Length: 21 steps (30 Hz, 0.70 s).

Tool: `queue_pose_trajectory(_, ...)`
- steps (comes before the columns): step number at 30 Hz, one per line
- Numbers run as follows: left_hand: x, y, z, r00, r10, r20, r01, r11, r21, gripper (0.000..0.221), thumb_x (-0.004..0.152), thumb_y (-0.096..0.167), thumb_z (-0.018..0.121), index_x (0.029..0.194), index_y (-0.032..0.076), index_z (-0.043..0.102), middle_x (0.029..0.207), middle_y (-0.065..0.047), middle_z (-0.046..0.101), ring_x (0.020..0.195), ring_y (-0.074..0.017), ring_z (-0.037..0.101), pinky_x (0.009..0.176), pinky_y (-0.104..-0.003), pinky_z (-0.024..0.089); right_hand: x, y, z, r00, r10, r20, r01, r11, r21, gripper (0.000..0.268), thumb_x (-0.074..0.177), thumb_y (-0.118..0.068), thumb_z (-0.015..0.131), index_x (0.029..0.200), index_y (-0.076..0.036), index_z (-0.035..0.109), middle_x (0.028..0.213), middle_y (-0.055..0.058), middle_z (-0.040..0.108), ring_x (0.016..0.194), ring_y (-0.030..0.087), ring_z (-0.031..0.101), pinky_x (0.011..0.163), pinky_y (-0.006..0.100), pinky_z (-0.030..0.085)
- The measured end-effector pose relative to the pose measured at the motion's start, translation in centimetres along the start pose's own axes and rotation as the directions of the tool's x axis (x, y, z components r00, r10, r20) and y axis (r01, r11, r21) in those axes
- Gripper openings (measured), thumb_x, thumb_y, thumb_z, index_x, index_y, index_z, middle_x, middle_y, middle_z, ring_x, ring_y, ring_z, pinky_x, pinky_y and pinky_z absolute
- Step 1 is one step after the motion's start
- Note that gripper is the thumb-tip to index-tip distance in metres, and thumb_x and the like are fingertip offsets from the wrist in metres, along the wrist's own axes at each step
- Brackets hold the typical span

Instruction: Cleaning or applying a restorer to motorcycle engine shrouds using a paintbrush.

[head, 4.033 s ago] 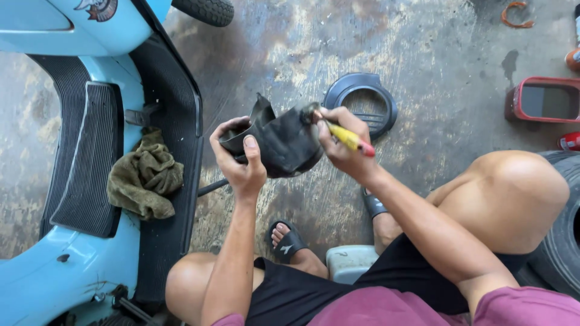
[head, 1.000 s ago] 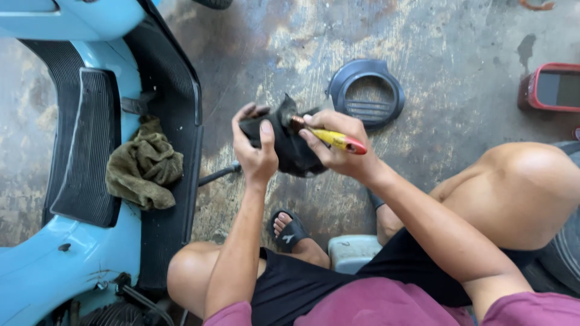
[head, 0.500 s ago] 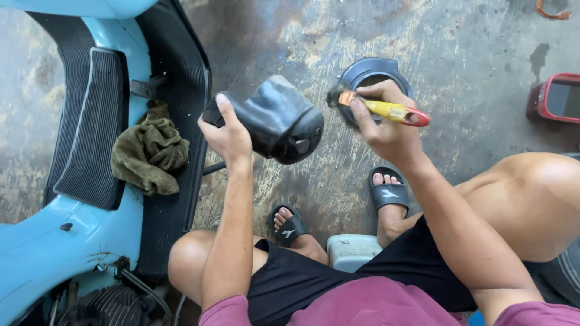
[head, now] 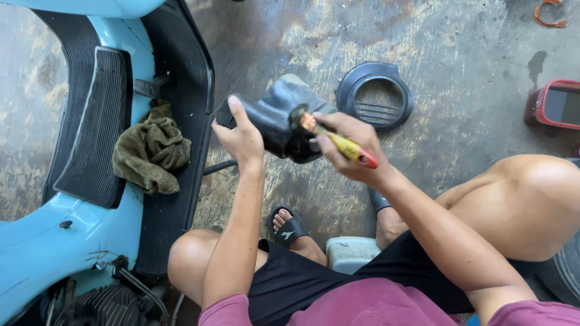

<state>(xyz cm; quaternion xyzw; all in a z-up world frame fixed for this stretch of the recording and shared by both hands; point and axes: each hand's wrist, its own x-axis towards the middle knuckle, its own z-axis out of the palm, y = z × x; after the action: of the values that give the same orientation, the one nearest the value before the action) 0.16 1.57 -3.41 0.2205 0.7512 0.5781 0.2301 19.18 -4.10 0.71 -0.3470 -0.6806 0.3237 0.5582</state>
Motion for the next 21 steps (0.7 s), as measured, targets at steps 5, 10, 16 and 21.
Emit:
queue_pose_trajectory(5,0.0,-0.2,-0.4,1.000,0.017,0.015,-0.018,0.997,0.076,0.058,0.085,0.057,0.072,0.113,0.008,0.060,0.105,-0.015,0.068,0.111,-0.0326,0.066,0.092,-0.040,0.052,-1.2,1.5,0.6,0.986,-0.152,0.073,0.159,0.983,-0.096,0.020,0.089,-0.006,0.071,0.106,0.006,0.071,0.098,0.020,0.070,0.081,0.035,0.071,0.073,0.039,0.059)
queue_pose_trajectory(10,-0.8,-0.6,0.2,1.000,0.020,0.004,-0.020,0.995,0.098,0.058,0.085,0.057,0.071,0.112,0.007,0.059,0.104,-0.017,0.068,0.110,-0.0337,0.066,0.091,-0.041,0.053,-2.0,3.6,1.5,0.963,-0.252,0.095,0.259,0.963,-0.076,0.014,0.087,-0.004,0.072,0.098,0.005,0.071,0.094,0.021,0.070,0.081,0.038,0.070,0.072,0.042,0.059)
queue_pose_trajectory(16,-0.1,-0.8,-0.3,0.991,0.128,0.047,-0.131,0.990,0.058,0.059,0.088,0.055,0.071,0.118,0.007,0.055,0.105,-0.017,0.066,0.108,-0.0360,0.067,0.089,-0.043,0.054,-1.1,1.8,0.8,0.982,-0.180,0.061,0.185,0.977,-0.102,0.014,0.087,-0.001,0.069,0.099,0.007,0.069,0.093,0.019,0.068,0.075,0.033,0.070,0.068,0.037,0.057)
queue_pose_trajectory(21,-0.2,-1.3,0.1,0.987,0.158,0.019,-0.159,0.986,0.048,0.054,0.088,0.047,0.074,0.117,0.006,0.056,0.103,-0.019,0.068,0.106,-0.0343,0.068,0.088,-0.039,0.054,-2.1,6.9,0.9,0.953,-0.298,0.056,0.303,0.942,-0.142,0.010,0.086,0.001,0.071,0.095,0.004,0.070,0.091,0.020,0.068,0.075,0.037,0.069,0.070,0.042,0.059)
